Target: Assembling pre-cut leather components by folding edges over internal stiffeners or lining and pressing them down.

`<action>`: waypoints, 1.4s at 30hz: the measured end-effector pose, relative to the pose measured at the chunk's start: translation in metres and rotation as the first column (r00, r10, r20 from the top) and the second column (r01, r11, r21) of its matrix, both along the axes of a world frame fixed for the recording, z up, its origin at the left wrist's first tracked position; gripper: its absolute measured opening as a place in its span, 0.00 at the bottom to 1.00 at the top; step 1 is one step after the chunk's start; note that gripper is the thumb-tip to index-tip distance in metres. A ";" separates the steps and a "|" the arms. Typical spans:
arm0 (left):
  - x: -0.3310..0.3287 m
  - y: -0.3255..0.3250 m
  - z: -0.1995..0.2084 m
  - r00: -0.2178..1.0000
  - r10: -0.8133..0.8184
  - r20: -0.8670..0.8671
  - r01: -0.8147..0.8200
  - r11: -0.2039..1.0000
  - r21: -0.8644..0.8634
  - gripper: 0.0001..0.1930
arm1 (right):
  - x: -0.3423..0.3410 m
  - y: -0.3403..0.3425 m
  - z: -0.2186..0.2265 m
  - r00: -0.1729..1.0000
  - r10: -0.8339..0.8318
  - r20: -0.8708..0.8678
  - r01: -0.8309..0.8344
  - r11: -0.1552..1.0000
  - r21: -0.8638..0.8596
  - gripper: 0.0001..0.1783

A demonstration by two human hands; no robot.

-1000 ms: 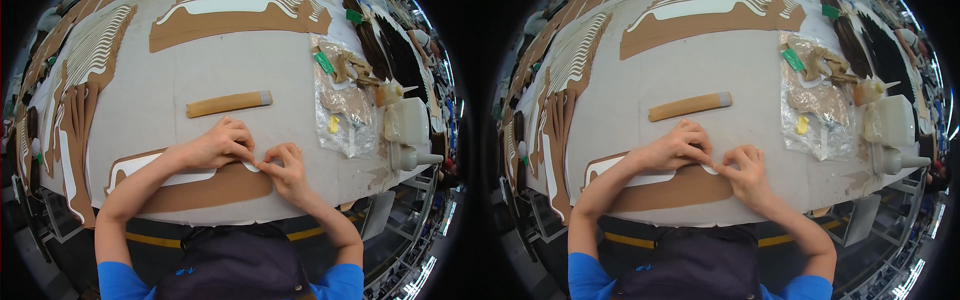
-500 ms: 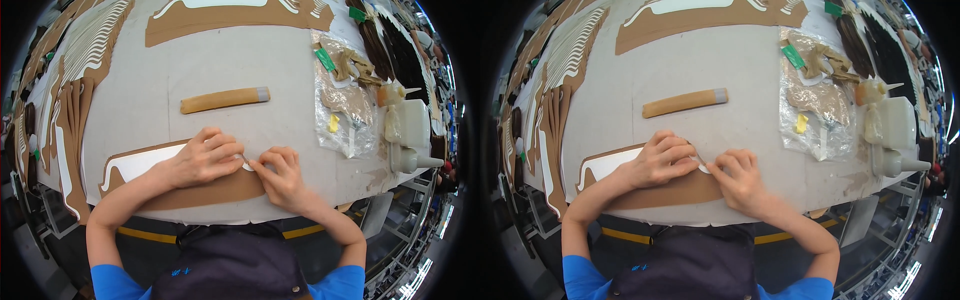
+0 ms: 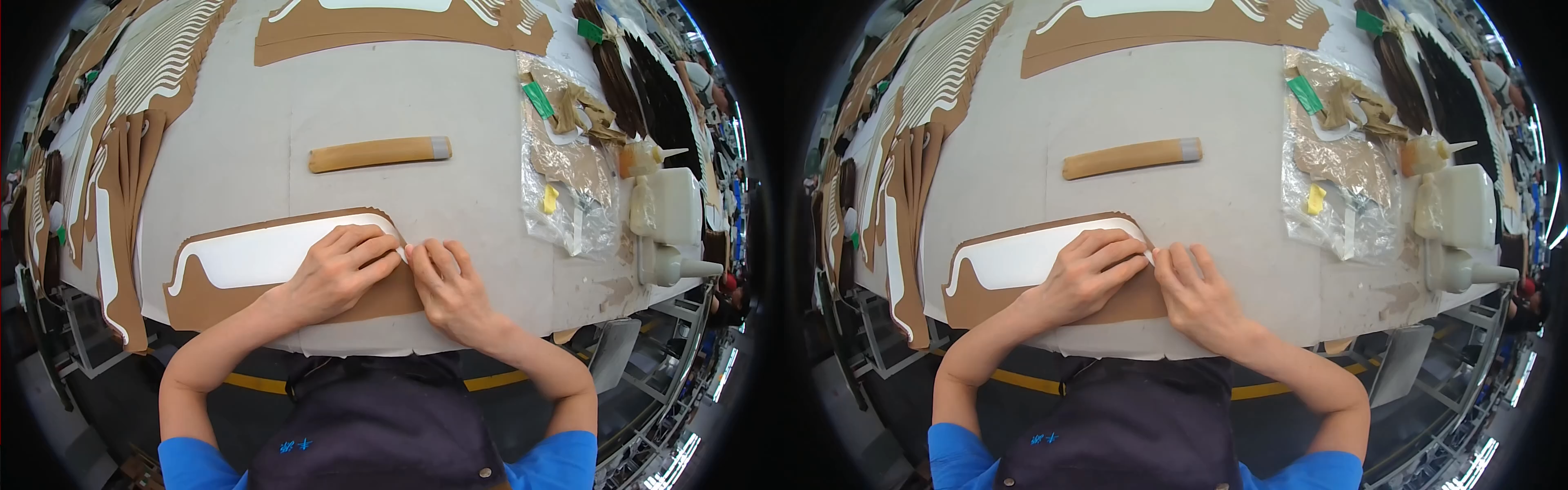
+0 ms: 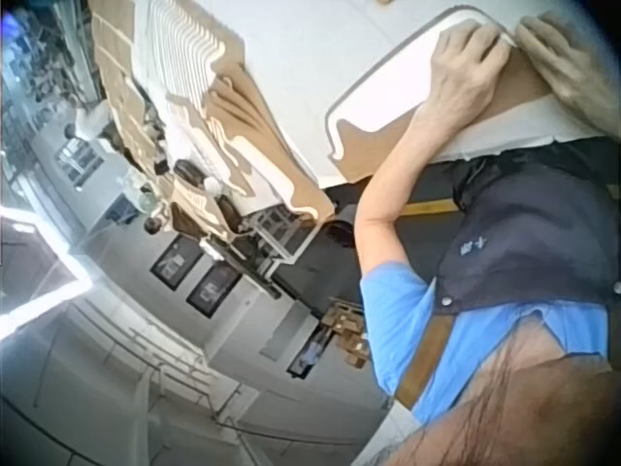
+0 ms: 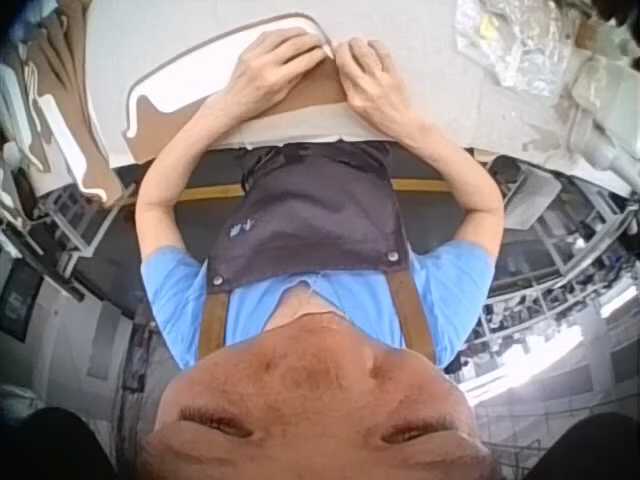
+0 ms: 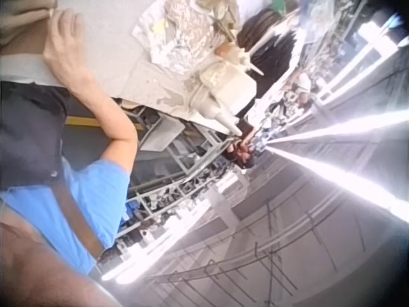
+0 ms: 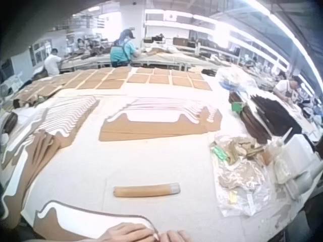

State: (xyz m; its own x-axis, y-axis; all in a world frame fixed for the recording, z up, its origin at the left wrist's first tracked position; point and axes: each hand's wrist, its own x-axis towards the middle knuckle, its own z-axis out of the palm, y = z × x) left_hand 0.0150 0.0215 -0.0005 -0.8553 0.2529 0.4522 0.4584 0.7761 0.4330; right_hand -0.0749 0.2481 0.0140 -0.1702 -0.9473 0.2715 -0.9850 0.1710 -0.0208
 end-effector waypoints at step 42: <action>0.194 -0.092 0.048 0.517 0.166 0.840 -0.846 -0.051 0.531 0.22 | 0.044 -0.254 -0.007 0.574 0.543 0.613 -0.496 0.826 -0.268 0.20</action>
State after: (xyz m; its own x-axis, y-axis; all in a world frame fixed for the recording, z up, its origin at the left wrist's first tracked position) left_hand 0.2092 -0.0708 0.0475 -0.5972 -0.6000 -0.5323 -0.3624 -0.3902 0.8464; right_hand -0.0310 -0.0062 0.0071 0.1948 -0.9158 0.3512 -0.6362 -0.3905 -0.6654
